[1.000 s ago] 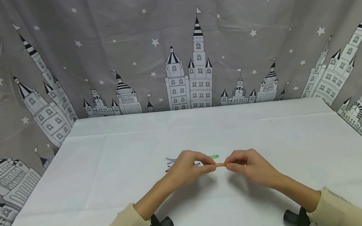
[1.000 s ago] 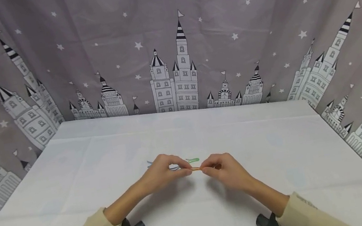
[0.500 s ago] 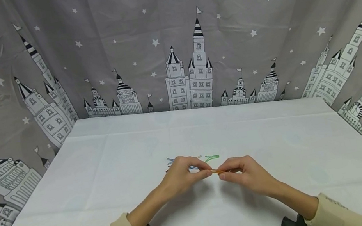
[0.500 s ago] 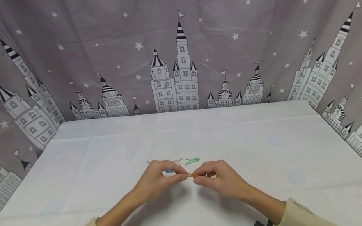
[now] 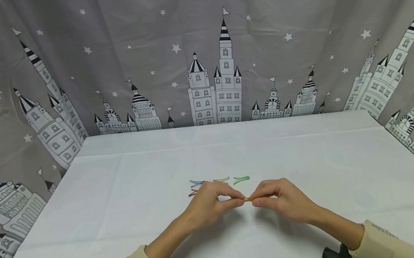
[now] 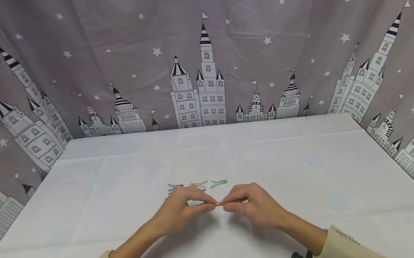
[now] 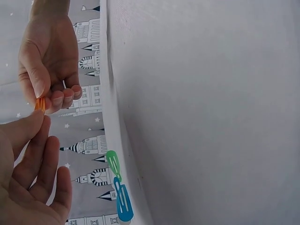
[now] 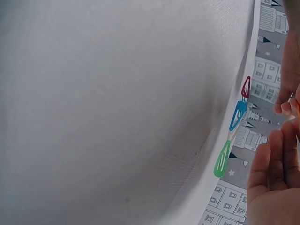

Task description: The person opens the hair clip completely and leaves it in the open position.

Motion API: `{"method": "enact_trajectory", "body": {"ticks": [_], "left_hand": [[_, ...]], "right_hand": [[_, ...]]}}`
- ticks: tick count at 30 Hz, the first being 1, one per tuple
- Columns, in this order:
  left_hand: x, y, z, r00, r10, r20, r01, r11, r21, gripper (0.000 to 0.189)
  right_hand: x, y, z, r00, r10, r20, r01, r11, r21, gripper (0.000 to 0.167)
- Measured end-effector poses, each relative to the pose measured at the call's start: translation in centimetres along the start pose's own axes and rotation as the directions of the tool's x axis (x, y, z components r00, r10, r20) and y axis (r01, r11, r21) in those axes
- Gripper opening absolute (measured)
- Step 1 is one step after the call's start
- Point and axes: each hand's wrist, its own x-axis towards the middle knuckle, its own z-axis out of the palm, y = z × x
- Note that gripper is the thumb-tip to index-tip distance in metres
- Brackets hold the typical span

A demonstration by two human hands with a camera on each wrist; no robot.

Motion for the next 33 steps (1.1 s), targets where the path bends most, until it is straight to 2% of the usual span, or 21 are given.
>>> {"method": "enact_trajectory", "body": {"ticks": [9, 15, 22, 27, 29, 33], "left_hand": [[-0.04, -0.05, 0.06, 0.997, 0.074, 0.024, -0.074, 0.997, 0.004, 0.009], [-0.10, 0.03, 0.10, 0.997, 0.063, 0.033, -0.062, 0.998, -0.030, 0.009], [-0.38, -0.19, 0.27, 0.993, 0.117, -0.002, -0.117, 0.993, -0.018, 0.007], [-0.35, -0.30, 0.37, 0.986, 0.166, -0.003, -0.166, 0.986, -0.018, 0.007], [-0.31, -0.29, 0.34, 0.987, 0.160, 0.000, -0.160, 0.987, -0.022, 0.008], [-0.20, -0.12, 0.15, 0.994, 0.108, 0.003, -0.108, 0.994, -0.021, 0.007]], "right_hand": [[-0.02, 0.17, -0.16, 0.999, -0.027, 0.025, 0.027, 1.000, -0.005, 0.014], [-0.02, 0.02, -0.25, 0.999, -0.044, 0.030, 0.044, 0.999, -0.010, 0.014], [0.11, -0.05, -0.08, 0.996, -0.073, 0.043, 0.073, 0.997, -0.001, 0.014], [0.04, 0.04, -0.04, 0.997, -0.055, 0.054, 0.055, 0.998, -0.010, 0.013], [-0.01, 0.09, 0.00, 0.997, -0.054, 0.054, 0.054, 0.998, -0.010, 0.013], [-0.08, 0.06, 0.10, 0.999, -0.042, 0.029, 0.043, 0.999, -0.017, 0.013]]}}
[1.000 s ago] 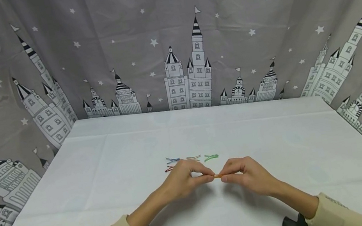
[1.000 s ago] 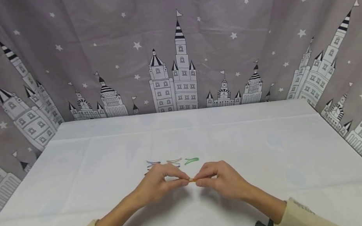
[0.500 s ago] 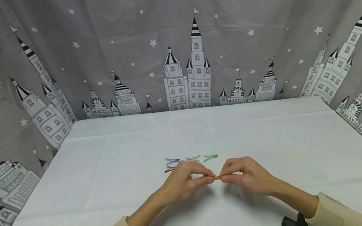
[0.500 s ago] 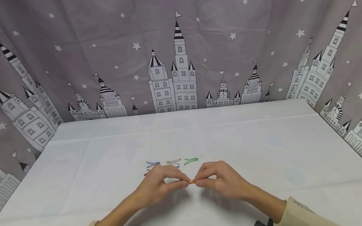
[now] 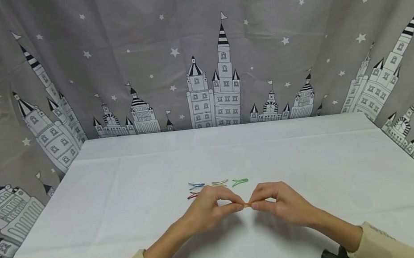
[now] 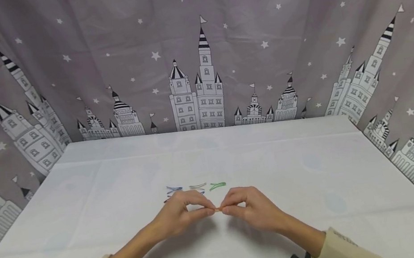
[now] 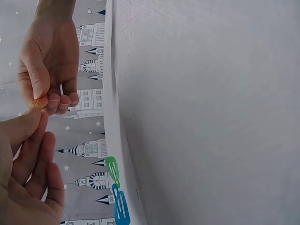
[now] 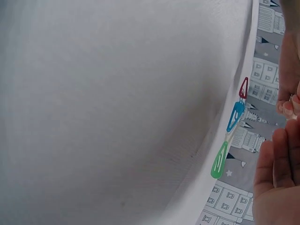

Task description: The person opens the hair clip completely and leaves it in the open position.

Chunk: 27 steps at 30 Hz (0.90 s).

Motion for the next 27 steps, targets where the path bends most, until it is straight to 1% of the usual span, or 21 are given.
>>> {"method": "enact_trajectory", "body": {"ticks": [7, 11, 14, 21, 24, 27], "left_hand": [[0.1, 0.2, -0.3, 0.996, -0.086, -0.014, 0.087, 0.994, 0.069, 0.009], [0.1, 0.2, -0.4, 0.990, -0.139, -0.017, 0.140, 0.987, 0.074, 0.008], [0.1, -0.1, -0.4, 0.986, -0.168, -0.011, 0.169, 0.984, 0.063, 0.007], [0.3, -0.7, -0.5, 0.979, -0.205, -0.017, 0.206, 0.978, 0.042, 0.007], [0.5, -1.0, -0.5, 0.977, -0.212, -0.026, 0.214, 0.975, 0.054, 0.006], [0.8, -1.2, -0.5, 0.976, -0.214, -0.037, 0.216, 0.974, 0.074, 0.007]], "right_hand": [[0.0, -0.1, 0.3, 0.997, 0.063, -0.041, -0.065, 0.997, -0.031, 0.013], [0.1, -0.2, 0.5, 0.995, 0.088, -0.057, -0.091, 0.994, -0.054, 0.012], [0.2, -0.2, 0.6, 0.991, 0.101, -0.085, -0.107, 0.992, -0.065, 0.014], [0.3, -0.2, 0.7, 0.974, 0.154, -0.166, -0.169, 0.982, -0.081, 0.016], [0.4, -0.1, 0.7, 0.971, 0.155, -0.184, -0.175, 0.980, -0.097, 0.014], [0.6, 0.1, 0.7, 0.970, 0.138, -0.198, -0.163, 0.979, -0.118, 0.013]]}}
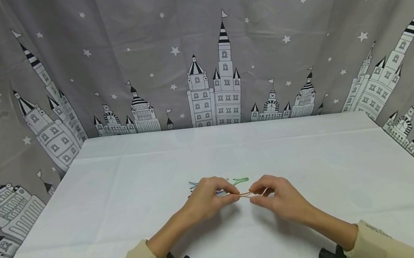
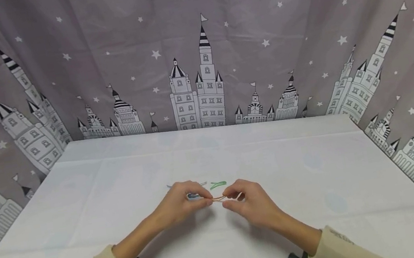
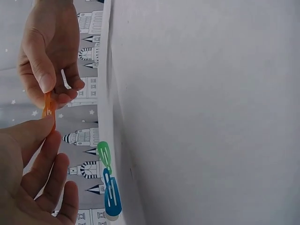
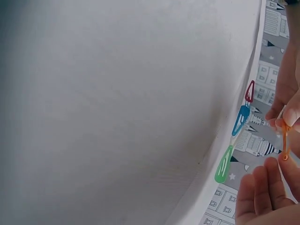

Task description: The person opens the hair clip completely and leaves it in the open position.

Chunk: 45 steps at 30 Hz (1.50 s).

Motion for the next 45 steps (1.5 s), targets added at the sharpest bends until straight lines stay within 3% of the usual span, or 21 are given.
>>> {"method": "enact_trajectory", "body": {"ticks": [6, 21, 45], "left_hand": [[0.6, -0.5, 0.1, 1.000, -0.030, 0.003, 0.030, 1.000, 0.007, 0.007], [2.1, -1.1, 0.2, 0.992, -0.120, -0.033, 0.121, 0.992, 0.035, 0.006], [2.4, -2.3, 0.4, 0.989, -0.151, 0.000, 0.151, 0.987, 0.052, 0.008]], "right_hand": [[0.7, 0.5, 0.1, 1.000, -0.015, -0.025, 0.014, 0.999, -0.029, 0.012], [2.4, 1.4, 0.2, 0.998, 0.039, -0.040, -0.043, 0.995, -0.089, 0.017], [3.4, 2.0, 1.0, 0.993, 0.116, 0.014, -0.112, 0.982, -0.154, 0.017]]}}
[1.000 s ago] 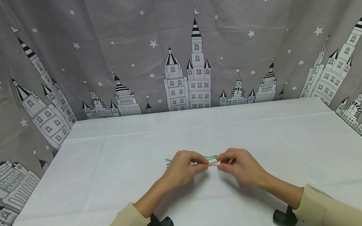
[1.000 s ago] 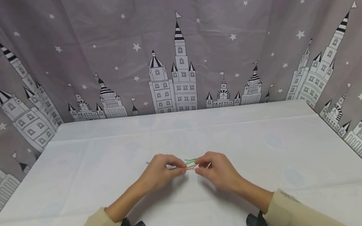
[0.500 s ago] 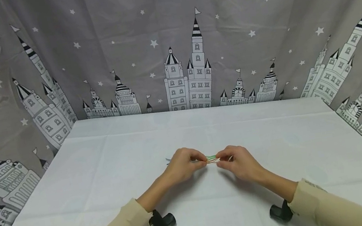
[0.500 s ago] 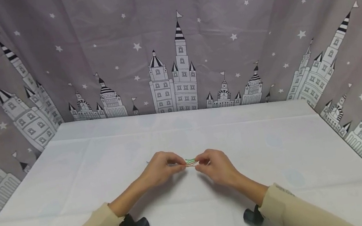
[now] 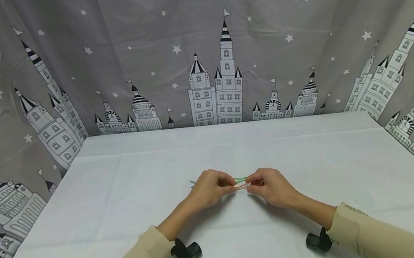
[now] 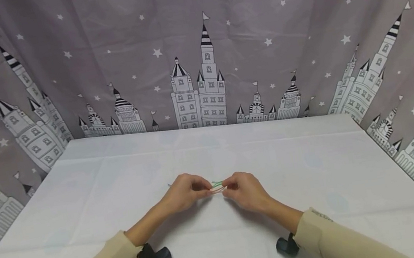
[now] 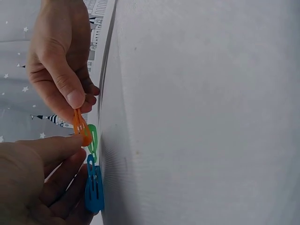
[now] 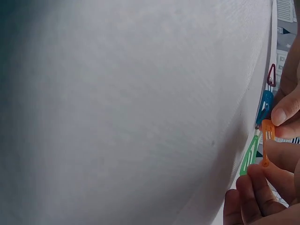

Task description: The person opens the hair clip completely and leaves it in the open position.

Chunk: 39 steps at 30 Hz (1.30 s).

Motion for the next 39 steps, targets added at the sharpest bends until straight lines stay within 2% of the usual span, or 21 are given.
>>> {"method": "enact_trajectory", "body": {"ticks": [9, 16, 29, 39], "left_hand": [[-0.07, -0.07, -0.05, 1.000, -0.011, 0.009, 0.011, 1.000, 0.012, 0.010], [-0.19, -0.13, -0.05, 1.000, -0.019, 0.004, 0.019, 0.999, 0.032, 0.009], [-0.12, -0.18, 0.03, 1.000, 0.000, -0.005, 0.000, 0.999, 0.053, 0.011], [-0.17, 0.05, 0.02, 1.000, -0.005, -0.002, 0.005, 0.997, 0.075, 0.014]], "right_hand": [[-0.16, -0.11, 0.10, 0.999, 0.047, -0.021, -0.048, 0.998, -0.037, 0.018], [-0.19, -0.02, 0.28, 0.998, 0.063, -0.005, -0.064, 0.996, -0.059, 0.018], [-0.28, -0.19, 0.30, 0.999, 0.048, 0.004, -0.047, 0.990, -0.130, 0.020], [-0.25, -0.16, 0.32, 0.999, 0.042, -0.002, -0.042, 0.990, -0.135, 0.022]]}}
